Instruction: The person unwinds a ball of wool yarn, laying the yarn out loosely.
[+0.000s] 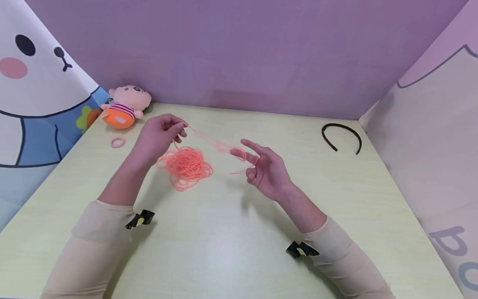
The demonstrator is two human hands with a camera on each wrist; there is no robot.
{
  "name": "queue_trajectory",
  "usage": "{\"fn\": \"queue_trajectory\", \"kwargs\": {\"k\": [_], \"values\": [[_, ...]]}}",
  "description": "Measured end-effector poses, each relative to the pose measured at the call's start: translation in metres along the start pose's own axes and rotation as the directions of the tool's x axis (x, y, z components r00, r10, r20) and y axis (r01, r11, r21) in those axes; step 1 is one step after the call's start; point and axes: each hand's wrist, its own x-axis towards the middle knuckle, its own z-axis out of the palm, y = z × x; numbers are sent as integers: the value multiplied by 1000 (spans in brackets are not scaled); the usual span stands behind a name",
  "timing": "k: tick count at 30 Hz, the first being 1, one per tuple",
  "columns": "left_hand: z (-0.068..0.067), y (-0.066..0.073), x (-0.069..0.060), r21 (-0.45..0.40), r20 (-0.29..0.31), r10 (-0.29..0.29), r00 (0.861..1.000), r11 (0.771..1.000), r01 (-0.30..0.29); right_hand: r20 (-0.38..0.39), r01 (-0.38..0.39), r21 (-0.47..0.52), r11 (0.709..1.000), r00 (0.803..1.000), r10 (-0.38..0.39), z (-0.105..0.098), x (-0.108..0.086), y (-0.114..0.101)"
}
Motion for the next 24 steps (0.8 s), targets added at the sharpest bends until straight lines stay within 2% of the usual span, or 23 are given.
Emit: {"fn": "queue_trajectory", "kwargs": {"k": [4,8,11,14,17,20,22,24], "values": [[-5,-3,2,-4,-41,-30,999,1000,29,-70,45,-6,999,996,-45,0,1,1],[-8,-6,3,-24,-75,-36,997,999,34,-148,86,-51,995,985,-93,0,3,1],[-13,-8,4,-22,-91,-66,994,998,64,-192,95,-55,994,976,-104,0,4,1],[-19,-11,6,-6,-128,-117,985,993,117,-196,102,-45,994,975,-109,0,4,1],[-25,-16,8,15,-175,-178,968,983,183,-184,107,-32,994,977,-111,1,3,0],[-27,-19,10,56,-200,-209,957,973,224,-168,108,-21,994,980,-110,1,3,0],[-26,-18,10,123,-176,-204,963,966,227,-149,100,-22,995,984,-102,0,3,0],[-22,-15,8,197,-123,-168,978,962,190,-120,84,-26,996,989,-87,0,3,0]]}}
